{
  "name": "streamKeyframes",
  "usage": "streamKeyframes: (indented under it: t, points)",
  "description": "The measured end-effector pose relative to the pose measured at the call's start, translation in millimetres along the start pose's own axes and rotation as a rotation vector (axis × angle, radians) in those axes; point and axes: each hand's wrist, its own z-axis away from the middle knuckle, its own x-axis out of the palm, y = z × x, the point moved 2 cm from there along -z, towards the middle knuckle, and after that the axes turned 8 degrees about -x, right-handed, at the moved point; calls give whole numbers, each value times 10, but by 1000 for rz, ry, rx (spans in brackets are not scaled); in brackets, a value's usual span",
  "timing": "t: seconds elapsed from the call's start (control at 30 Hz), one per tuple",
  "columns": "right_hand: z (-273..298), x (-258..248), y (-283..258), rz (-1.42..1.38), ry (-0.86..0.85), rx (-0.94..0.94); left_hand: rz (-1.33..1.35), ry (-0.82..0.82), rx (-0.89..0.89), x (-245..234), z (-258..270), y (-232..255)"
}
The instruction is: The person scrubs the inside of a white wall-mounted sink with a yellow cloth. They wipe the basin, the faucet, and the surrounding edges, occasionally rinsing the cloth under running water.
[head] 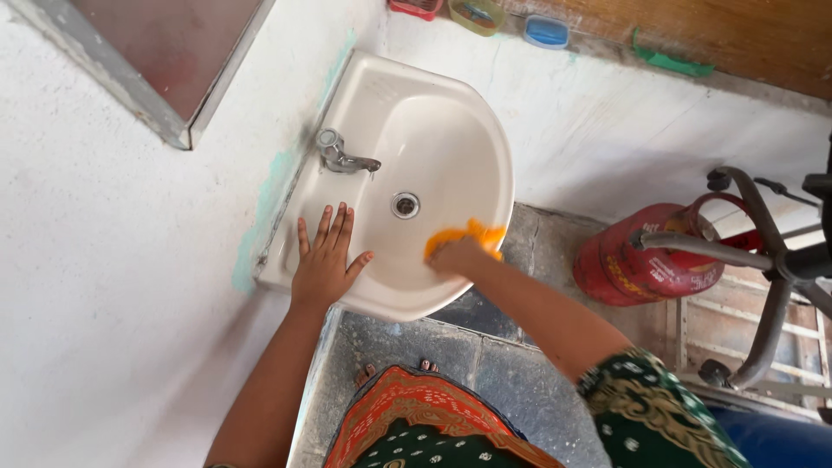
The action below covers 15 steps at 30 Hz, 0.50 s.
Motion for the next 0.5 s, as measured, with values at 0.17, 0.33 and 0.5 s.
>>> streamKeyframes:
  t: [0.17, 0.33, 0.5]
  points:
    - [-309, 13, 74, -87, -31, 168, 29, 5, -8, -3, -2, -13]
    - [-490, 421, 63, 236, 16, -527, 3, -18, -30, -5, 21, 1]
    - [96, -190, 544, 242, -92, 195, 52, 11, -31, -28, 51, 10]
